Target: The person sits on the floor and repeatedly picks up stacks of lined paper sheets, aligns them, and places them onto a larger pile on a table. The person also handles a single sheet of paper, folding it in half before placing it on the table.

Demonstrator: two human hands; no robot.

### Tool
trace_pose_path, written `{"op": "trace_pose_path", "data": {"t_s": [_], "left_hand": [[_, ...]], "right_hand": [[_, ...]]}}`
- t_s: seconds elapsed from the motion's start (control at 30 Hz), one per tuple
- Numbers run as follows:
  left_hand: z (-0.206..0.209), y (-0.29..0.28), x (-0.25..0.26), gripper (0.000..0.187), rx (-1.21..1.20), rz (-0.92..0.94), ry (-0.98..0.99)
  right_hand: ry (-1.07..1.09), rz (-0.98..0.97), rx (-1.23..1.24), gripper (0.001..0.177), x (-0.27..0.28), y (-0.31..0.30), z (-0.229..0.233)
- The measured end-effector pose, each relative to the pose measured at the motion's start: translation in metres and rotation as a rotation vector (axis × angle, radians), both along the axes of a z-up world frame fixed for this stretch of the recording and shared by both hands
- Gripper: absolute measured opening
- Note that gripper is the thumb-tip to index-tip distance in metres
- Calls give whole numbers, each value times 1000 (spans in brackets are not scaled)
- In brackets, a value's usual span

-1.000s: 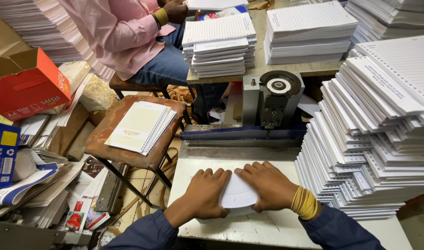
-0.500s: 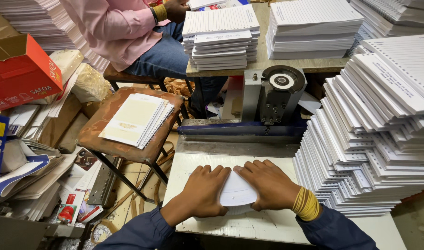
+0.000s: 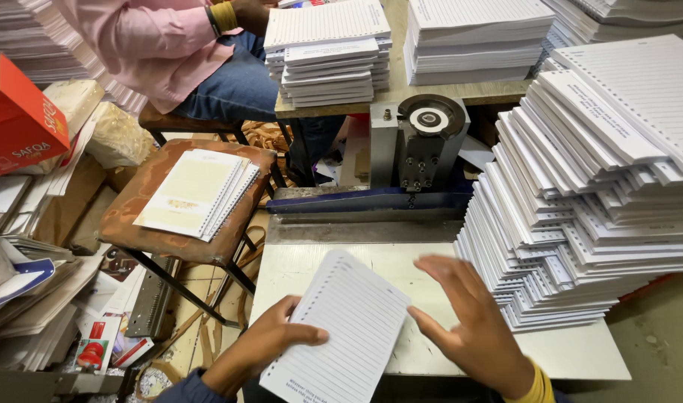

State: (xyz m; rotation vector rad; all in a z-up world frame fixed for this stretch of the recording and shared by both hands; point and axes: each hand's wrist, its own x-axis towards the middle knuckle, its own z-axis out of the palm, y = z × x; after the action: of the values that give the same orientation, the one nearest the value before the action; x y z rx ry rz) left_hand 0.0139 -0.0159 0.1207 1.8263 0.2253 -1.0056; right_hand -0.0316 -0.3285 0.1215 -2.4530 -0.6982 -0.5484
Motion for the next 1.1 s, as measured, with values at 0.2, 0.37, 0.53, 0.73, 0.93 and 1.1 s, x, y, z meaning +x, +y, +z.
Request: {"op": "trace_pose_path", "data": {"t_s": [0.2,0.37,0.53,0.73,0.93,1.1], "left_hand": [[-95,41,-30,120,82,497,248],[-55,5,-39,74,-329,903,276],[-81,-11,-24,55,-452,855,209],[-85,-33,-10,51,-438,757,145],[-66,-37,-7,57,-440,708,153],[-74,-17,0,88,-74,533,-33]], "right_hand": [[1326,-332,449,67,-67,34,-153],[1394,-333,1133,106,-86,98,-174],[1263,-558,957,78,-54,89,-127],[1110,-566,851,70,-32,73,-119],[1063,-615,836,65,-37,73,-134],[1095,-546,816,66,-39,73,-118]]}}
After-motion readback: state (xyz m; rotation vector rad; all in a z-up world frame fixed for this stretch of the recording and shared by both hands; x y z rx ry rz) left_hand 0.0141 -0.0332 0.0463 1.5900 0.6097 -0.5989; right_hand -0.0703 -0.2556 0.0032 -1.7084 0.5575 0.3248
